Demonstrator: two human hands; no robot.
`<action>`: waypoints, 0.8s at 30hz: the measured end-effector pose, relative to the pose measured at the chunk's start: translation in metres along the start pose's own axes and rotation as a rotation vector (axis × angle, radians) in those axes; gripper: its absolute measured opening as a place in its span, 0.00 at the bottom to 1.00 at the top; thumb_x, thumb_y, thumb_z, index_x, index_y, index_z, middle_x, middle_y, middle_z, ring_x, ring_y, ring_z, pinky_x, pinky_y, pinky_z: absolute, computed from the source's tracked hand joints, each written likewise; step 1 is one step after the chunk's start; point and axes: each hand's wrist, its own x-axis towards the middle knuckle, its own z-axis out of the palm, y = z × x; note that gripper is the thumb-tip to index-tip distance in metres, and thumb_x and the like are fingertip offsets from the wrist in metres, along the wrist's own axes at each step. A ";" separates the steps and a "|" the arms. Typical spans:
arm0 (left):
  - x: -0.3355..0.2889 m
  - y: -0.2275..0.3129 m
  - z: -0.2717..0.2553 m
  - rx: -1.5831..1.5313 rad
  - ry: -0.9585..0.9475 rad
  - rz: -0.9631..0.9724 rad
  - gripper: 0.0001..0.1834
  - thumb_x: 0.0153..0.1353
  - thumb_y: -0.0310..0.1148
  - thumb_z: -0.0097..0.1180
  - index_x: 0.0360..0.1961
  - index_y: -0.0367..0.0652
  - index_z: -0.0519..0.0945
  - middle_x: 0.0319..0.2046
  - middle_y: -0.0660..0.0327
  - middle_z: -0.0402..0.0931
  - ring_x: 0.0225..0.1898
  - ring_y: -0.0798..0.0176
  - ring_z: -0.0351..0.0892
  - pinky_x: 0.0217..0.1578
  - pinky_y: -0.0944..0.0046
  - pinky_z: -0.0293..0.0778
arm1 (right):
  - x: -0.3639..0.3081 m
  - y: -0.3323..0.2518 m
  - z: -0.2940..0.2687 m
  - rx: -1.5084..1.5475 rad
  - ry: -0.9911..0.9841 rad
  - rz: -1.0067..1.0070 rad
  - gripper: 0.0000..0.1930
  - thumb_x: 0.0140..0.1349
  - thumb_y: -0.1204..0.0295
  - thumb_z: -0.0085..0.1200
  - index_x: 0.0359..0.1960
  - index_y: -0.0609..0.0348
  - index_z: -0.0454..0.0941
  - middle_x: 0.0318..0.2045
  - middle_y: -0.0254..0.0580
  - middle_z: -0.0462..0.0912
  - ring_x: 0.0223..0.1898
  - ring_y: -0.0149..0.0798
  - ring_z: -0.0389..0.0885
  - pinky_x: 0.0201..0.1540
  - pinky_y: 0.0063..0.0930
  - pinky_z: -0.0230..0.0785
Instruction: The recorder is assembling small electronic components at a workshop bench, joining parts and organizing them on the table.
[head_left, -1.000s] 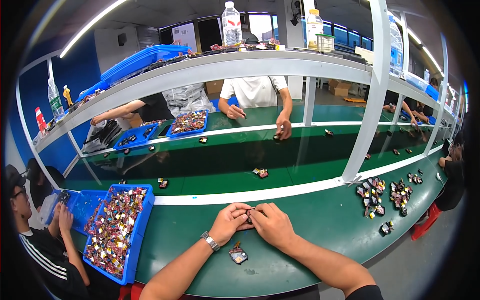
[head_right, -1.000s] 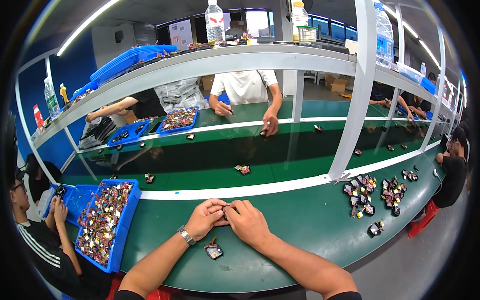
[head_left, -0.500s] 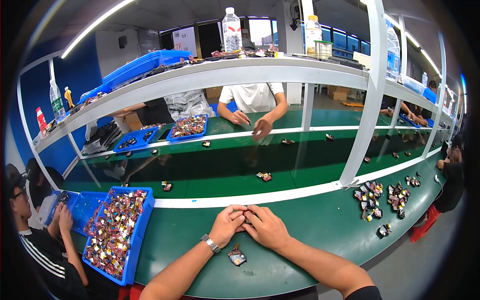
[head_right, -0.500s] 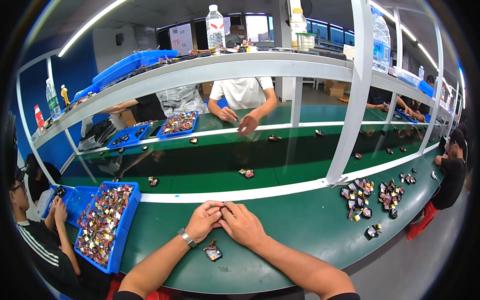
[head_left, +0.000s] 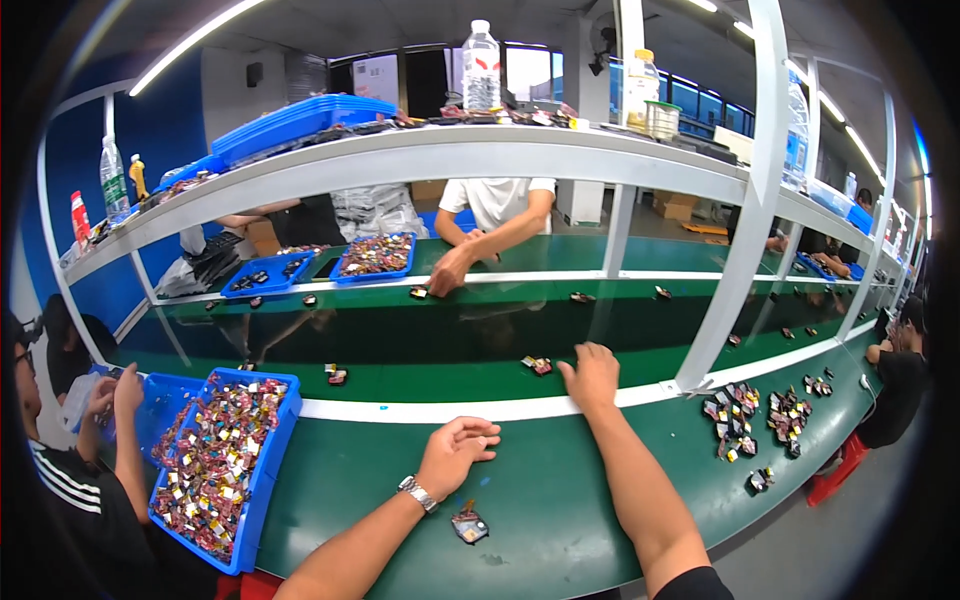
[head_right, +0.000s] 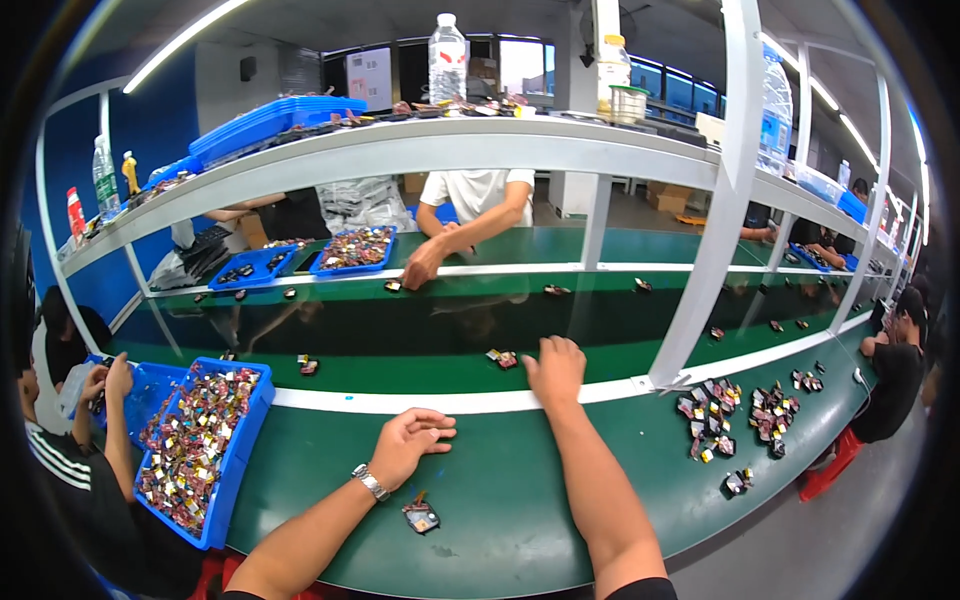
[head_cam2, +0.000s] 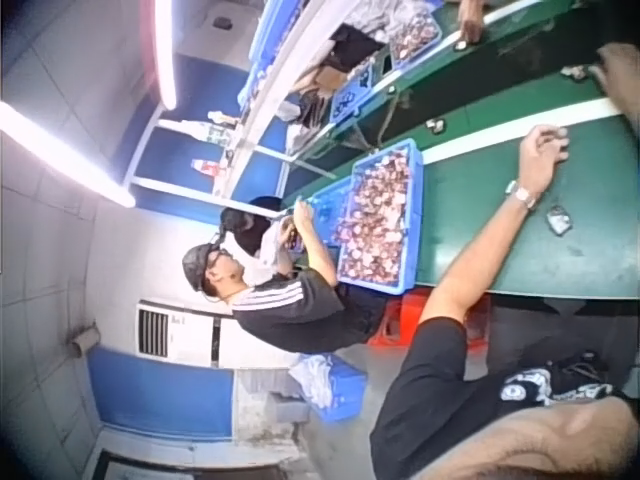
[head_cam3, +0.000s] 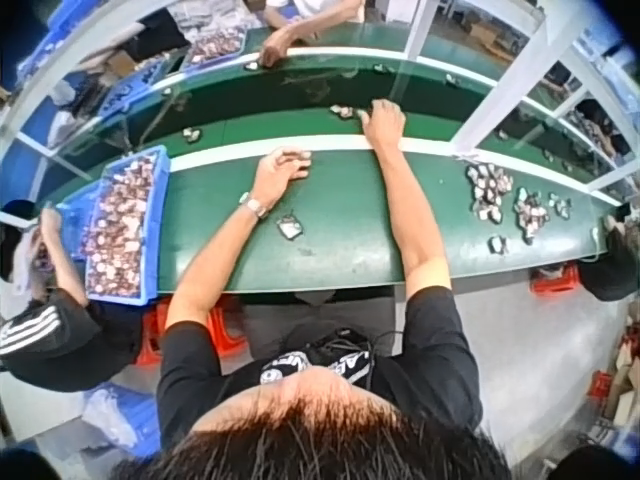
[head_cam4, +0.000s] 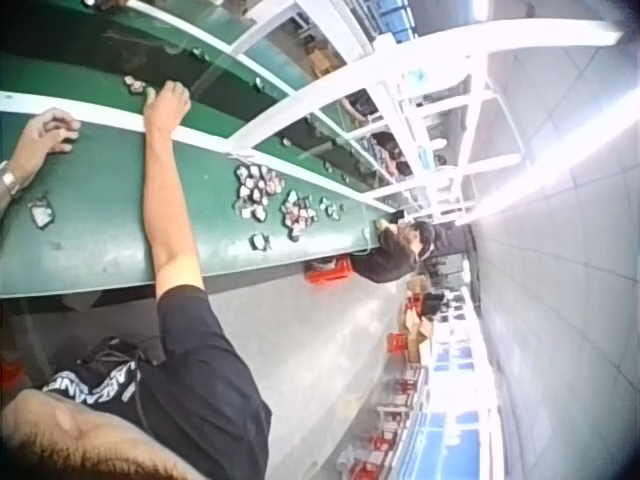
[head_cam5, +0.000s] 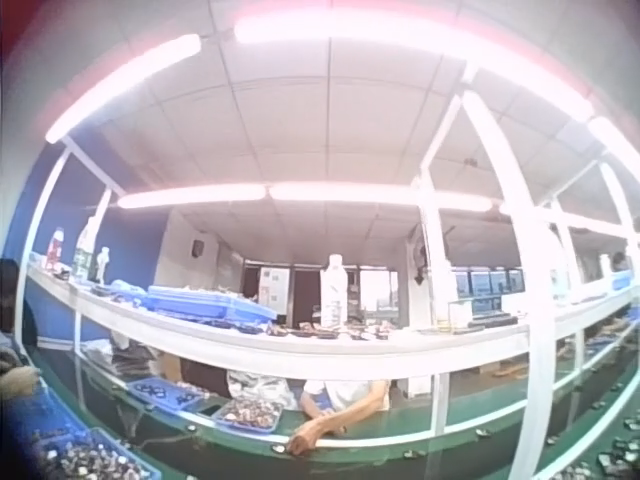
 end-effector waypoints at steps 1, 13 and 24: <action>-0.001 -0.002 -0.002 0.006 0.032 0.014 0.12 0.65 0.20 0.48 0.49 0.31 0.73 0.49 0.47 0.77 0.51 0.54 0.80 0.50 0.58 0.81 | 0.012 -0.024 -0.011 -0.007 -0.172 0.055 0.19 0.49 0.59 0.67 0.35 0.59 0.79 0.35 0.44 0.82 0.43 0.50 0.78 0.47 0.47 0.68; 0.004 -0.001 -0.018 -0.192 0.078 -0.037 0.08 0.68 0.25 0.44 0.47 0.37 0.70 0.44 0.47 0.79 0.38 0.59 0.82 0.37 0.62 0.80 | -0.015 -0.066 -0.019 0.563 -0.240 0.098 0.27 0.51 0.68 0.66 0.54 0.60 0.73 0.40 0.48 0.82 0.45 0.49 0.75 0.50 0.41 0.70; 0.007 0.003 -0.037 -0.146 -0.193 -0.134 0.21 0.74 0.41 0.39 0.52 0.34 0.75 0.40 0.57 0.79 0.39 0.66 0.79 0.36 0.67 0.75 | -0.050 -0.107 -0.105 0.906 -0.544 -0.289 0.32 0.56 0.73 0.63 0.63 0.58 0.65 0.49 0.46 0.76 0.52 0.49 0.72 0.55 0.39 0.67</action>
